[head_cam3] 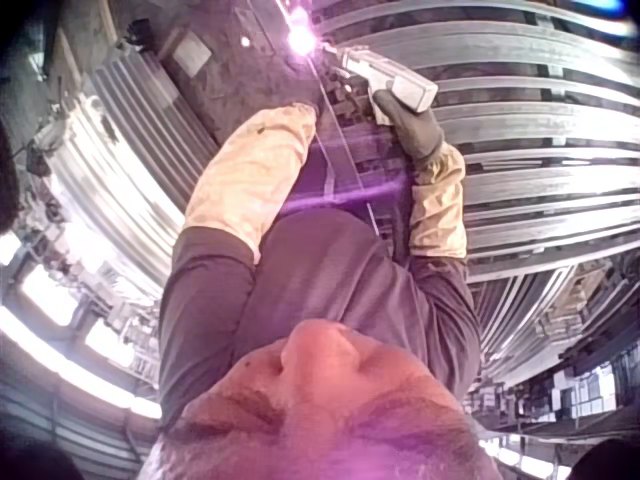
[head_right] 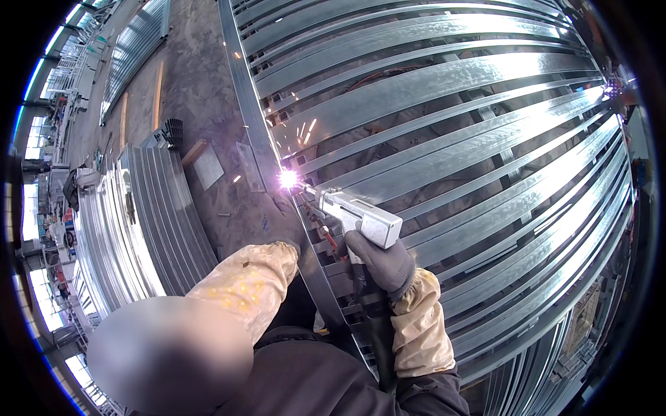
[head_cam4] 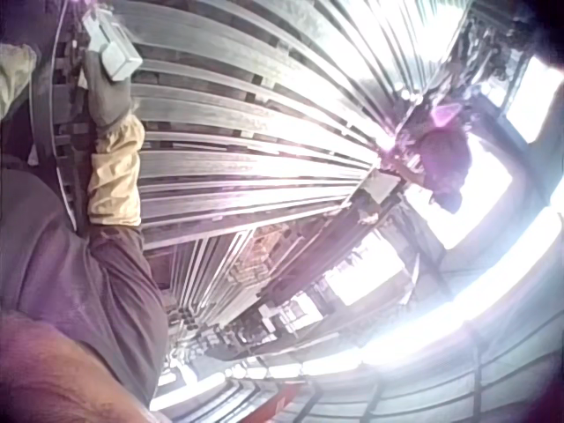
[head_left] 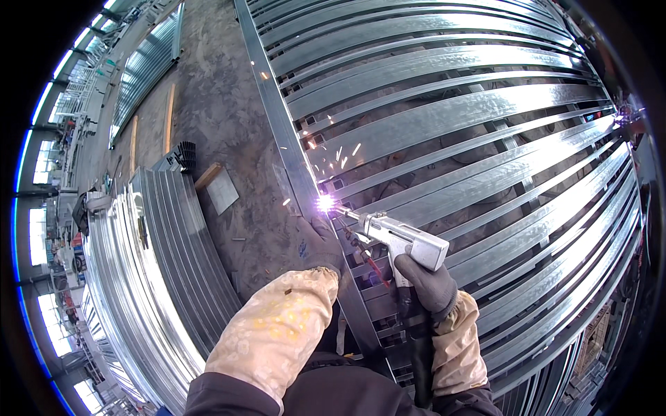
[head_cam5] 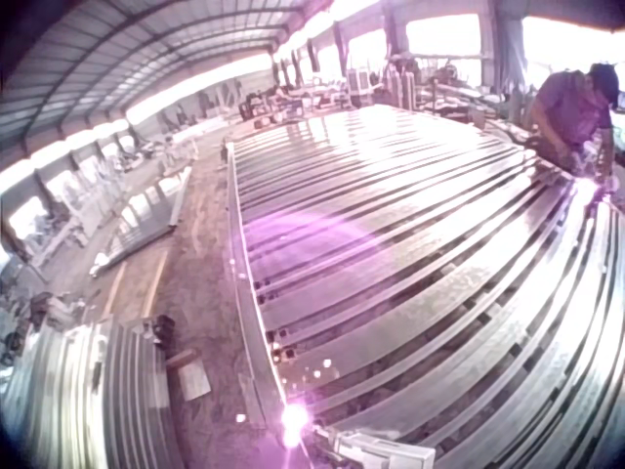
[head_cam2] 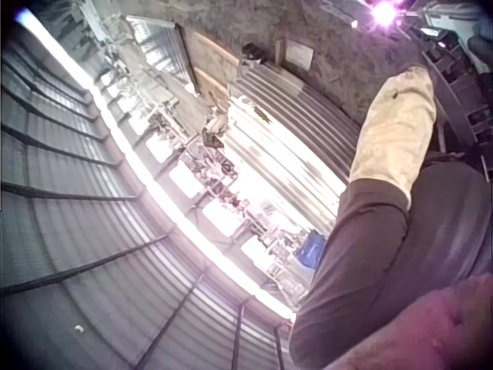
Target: The person uses a handheld welding tool to join metal bars on a large slatted metal frame. They move the tool along the seams, creating bright sparks and fusing the metal pieces together in a workshop setting.
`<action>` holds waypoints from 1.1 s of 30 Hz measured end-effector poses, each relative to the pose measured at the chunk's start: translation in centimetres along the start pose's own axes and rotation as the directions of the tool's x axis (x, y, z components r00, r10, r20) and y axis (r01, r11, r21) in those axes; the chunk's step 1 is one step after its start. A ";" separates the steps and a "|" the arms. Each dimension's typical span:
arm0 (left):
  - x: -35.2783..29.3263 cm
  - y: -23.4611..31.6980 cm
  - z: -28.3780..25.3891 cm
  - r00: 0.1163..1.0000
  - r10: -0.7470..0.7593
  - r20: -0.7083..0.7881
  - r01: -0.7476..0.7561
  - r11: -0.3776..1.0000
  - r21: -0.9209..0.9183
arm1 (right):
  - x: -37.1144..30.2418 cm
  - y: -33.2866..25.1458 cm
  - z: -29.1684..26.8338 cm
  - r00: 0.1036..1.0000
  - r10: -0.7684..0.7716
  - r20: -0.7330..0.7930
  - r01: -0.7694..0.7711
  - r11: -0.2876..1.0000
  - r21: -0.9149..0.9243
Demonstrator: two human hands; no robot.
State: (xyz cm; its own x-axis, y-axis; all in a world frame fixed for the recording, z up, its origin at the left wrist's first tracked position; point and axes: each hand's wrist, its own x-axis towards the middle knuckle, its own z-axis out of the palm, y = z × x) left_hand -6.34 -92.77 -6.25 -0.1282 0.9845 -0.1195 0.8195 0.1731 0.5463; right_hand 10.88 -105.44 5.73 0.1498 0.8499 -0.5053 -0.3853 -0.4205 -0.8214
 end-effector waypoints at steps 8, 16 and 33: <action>1.1 -4.6 3.1 0.996 0.076 -0.046 -0.076 0.997 -0.005 | -0.1 -0.1 0.1 1.000 0.026 0.012 -0.027 0.998 0.053; 0.1 -1.1 0.2 0.991 0.104 -0.090 -0.099 0.993 0.060 | -0.5 -0.5 0.5 0.999 -0.030 -0.020 0.031 0.997 0.072; -0.2 0.3 -0.7 0.995 0.081 -0.057 -0.081 0.997 0.013 | -3.3 0.6 -1.9 0.996 0.080 -0.037 -0.081 0.997 -0.018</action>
State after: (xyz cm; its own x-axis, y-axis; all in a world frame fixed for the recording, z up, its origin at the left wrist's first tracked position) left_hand -6.42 -92.93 -5.47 -0.0930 0.9953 -0.0270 0.8341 0.0927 0.5438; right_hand 11.89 -109.07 6.37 0.1519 0.8013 -0.5786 -0.3800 -0.4931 -0.7826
